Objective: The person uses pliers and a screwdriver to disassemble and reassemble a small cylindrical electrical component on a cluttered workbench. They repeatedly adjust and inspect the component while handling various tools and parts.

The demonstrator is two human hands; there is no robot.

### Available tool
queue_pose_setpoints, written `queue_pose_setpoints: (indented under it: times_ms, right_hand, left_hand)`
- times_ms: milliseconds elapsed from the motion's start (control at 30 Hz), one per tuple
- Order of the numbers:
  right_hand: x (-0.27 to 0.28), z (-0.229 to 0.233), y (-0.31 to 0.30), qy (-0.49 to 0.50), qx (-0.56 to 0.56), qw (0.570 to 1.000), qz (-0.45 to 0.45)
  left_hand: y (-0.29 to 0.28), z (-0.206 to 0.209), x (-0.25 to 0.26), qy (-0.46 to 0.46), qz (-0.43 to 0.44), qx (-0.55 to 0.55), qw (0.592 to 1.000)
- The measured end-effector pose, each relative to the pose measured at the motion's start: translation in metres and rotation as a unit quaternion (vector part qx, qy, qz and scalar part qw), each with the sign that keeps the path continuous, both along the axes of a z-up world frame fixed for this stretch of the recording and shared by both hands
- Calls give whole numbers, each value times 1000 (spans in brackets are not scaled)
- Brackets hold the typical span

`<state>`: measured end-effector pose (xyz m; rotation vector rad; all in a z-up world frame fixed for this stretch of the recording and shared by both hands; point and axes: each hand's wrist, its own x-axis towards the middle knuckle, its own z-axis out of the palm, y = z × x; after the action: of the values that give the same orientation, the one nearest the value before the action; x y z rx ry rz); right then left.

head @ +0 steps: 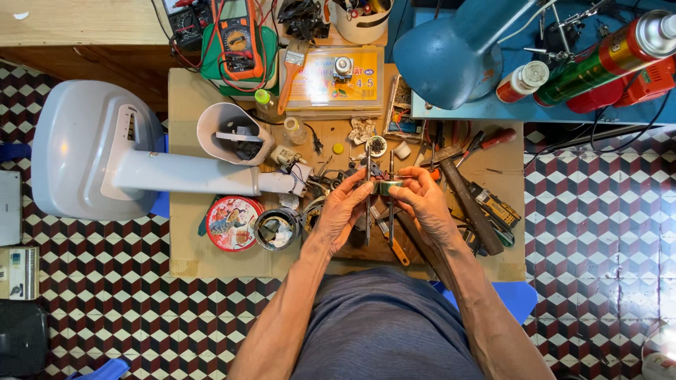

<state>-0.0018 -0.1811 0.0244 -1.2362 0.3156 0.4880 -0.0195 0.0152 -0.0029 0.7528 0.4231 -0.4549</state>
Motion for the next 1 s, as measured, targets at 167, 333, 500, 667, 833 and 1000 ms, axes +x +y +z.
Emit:
queue_pose_setpoints:
  times_ms: [167, 333, 500, 667, 833, 1000]
  right_hand:
    - [0, -6, -2, 14, 4, 1000, -6]
    - [0, -12, -2, 23, 55, 998, -23]
    - [4, -18, -2, 24, 68, 997, -28]
    - [10, -16, -2, 22, 75, 997, -14]
    - [13, -12, -3, 26, 59, 998, -4]
    - [17, -12, -2, 20, 83, 996, -11]
  left_hand:
    - [3, 6, -2, 22, -16, -3, 1000]
    - [2, 7, -3, -14, -12, -32, 999]
    - [0, 3, -1, -23, -18, -5, 1000]
    - [0, 5, 2, -30, -11, 0, 999]
    - [1, 6, 5, -26, -17, 11, 999]
    - [0, 4, 7, -28, -10, 3, 1000]
